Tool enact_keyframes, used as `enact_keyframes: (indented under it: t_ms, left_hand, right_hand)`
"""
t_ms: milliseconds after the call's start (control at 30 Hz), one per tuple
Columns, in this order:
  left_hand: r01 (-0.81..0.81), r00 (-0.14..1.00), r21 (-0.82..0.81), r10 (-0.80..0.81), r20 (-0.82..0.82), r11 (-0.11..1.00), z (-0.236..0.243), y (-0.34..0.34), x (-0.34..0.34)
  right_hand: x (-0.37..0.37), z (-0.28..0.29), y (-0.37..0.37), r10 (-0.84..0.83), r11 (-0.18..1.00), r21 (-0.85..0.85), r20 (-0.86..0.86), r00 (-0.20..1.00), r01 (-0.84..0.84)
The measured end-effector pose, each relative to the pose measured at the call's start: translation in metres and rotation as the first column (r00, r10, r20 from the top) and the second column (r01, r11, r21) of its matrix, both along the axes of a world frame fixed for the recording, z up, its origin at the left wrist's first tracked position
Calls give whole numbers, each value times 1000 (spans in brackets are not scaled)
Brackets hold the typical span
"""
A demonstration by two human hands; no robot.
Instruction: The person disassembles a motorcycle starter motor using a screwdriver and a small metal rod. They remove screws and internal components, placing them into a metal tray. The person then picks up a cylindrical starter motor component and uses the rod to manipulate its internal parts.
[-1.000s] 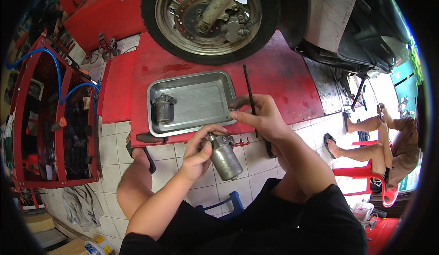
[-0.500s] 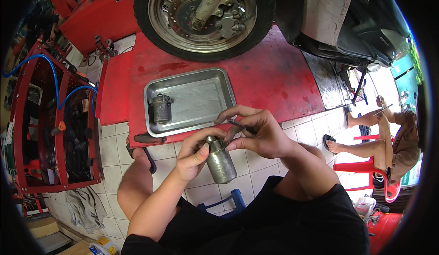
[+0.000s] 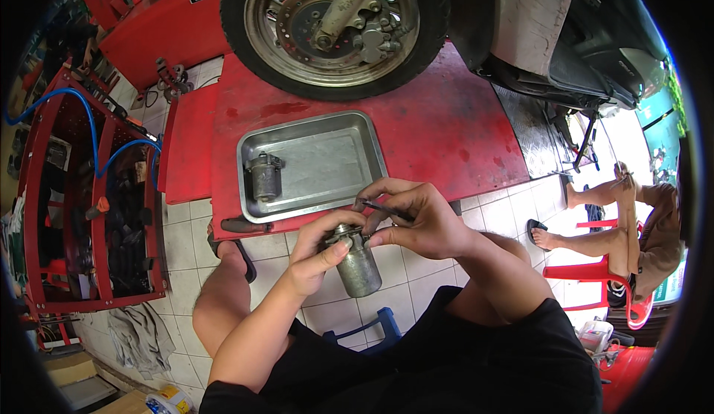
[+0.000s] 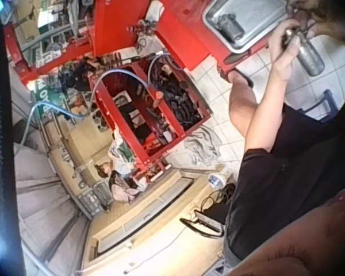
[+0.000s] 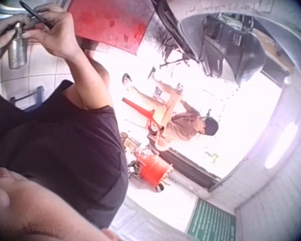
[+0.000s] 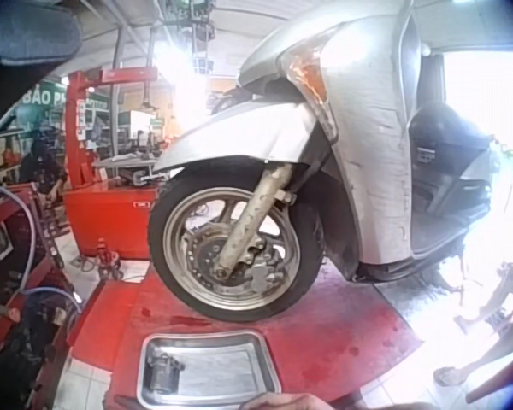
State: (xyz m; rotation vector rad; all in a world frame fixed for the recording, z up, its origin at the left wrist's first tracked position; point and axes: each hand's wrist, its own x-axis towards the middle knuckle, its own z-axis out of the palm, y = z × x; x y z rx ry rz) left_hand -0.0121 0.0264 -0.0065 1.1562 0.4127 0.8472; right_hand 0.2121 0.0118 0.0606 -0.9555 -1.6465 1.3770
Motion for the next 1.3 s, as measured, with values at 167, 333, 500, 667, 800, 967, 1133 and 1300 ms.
enact_keyframes:
  t_ms: [167, 333, 500, 667, 800, 967, 1133, 1300]
  left_hand:
    - [-6, 999, 8, 6, -33, 1000, 1, -2, 0]
    - [8, 999, -13, -9, -45, 1000, 1, -3, -1]
    - [3, 1000, -74, -4, -8, 997, 0, -7, 2]
    - [73, 995, -149, -62, 81, 986, -7, -5, 4]
    - [76, 988, -190, -48, 146, 979, -10, -8, 9]
    - [102, 981, -180, -68, 182, 978, -9, -7, 11]
    - [84, 990, -314, -45, 131, 946, -17, -12, 13]
    - [110, 988, -474, -45, 147, 873, -16, -14, 22]
  right_hand:
    - [0, 4, 1, -2, 999, 33, 58, 998, 0]
    - [-1, 8, -2, -41, 997, 69, 116, 992, 33]
    - [1, 5, -2, -88, 972, 232, 197, 977, 41]
    - [0, 3, 1, -115, 927, 373, 197, 974, 34]
    - [-3, 0, -1, -107, 929, 367, 154, 982, 43]
    - [-4, 1, -2, -140, 914, 404, 202, 969, 48]
    - [-8, 0, -3, -165, 917, 394, 239, 957, 60]
    - [0, 15, 2, -179, 961, 236, 132, 975, 145]
